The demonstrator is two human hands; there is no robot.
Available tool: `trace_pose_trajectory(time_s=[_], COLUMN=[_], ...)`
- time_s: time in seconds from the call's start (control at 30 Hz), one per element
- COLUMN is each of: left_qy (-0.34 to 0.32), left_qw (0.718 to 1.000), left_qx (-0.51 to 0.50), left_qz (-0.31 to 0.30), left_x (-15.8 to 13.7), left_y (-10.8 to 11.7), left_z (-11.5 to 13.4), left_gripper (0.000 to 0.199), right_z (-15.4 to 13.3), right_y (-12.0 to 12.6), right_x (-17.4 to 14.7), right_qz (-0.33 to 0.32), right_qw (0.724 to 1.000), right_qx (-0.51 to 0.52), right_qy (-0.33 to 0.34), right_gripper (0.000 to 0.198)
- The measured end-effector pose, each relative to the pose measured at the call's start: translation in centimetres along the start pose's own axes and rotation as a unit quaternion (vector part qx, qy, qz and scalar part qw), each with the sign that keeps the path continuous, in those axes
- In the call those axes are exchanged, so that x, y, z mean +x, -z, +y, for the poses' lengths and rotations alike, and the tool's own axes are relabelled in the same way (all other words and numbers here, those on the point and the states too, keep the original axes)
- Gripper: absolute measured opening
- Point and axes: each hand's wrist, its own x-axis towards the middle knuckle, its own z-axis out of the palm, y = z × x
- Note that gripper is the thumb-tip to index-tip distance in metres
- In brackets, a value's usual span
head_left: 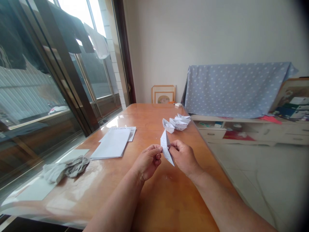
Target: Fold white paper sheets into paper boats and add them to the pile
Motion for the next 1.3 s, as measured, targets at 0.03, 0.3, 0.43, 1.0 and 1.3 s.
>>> trace_pose_trajectory(time_s=[0.03,0.3,0.43,1.0,1.3], left_qy=[0.004,0.026,0.036,0.004,-0.006], left_qw=[1.0,0.998,0.996,0.999,0.999], left_qx=[-0.007,-0.032,-0.023,-0.035,-0.021], left_qz=[-0.005,-0.051,-0.075,0.027,0.044], left_x=[0.0,0.2,0.3,0.8,0.9], left_y=[0.0,-0.1,-0.1,0.0,0.1], left_z=[0.0,0.2,0.3,0.2,0.0], left_gripper=[0.022,0.009,0.004,0.014,0.016], right_z=[0.0,-0.3,-0.5,-1.0,-0.8], right_y=[0.0,0.3,0.4,0.6,0.6], right_x=[0.1,0.0,-0.1,-0.7,-0.4], right_qz=[0.006,0.017,0.028,0.009,-0.029], right_qw=[1.0,0.999,0.997,0.979,0.957], right_qx=[-0.01,-0.039,-0.061,-0.159,-0.219], right_qy=[0.004,0.008,0.026,0.126,0.189], right_gripper=[0.024,0.018,0.021,0.01,0.007])
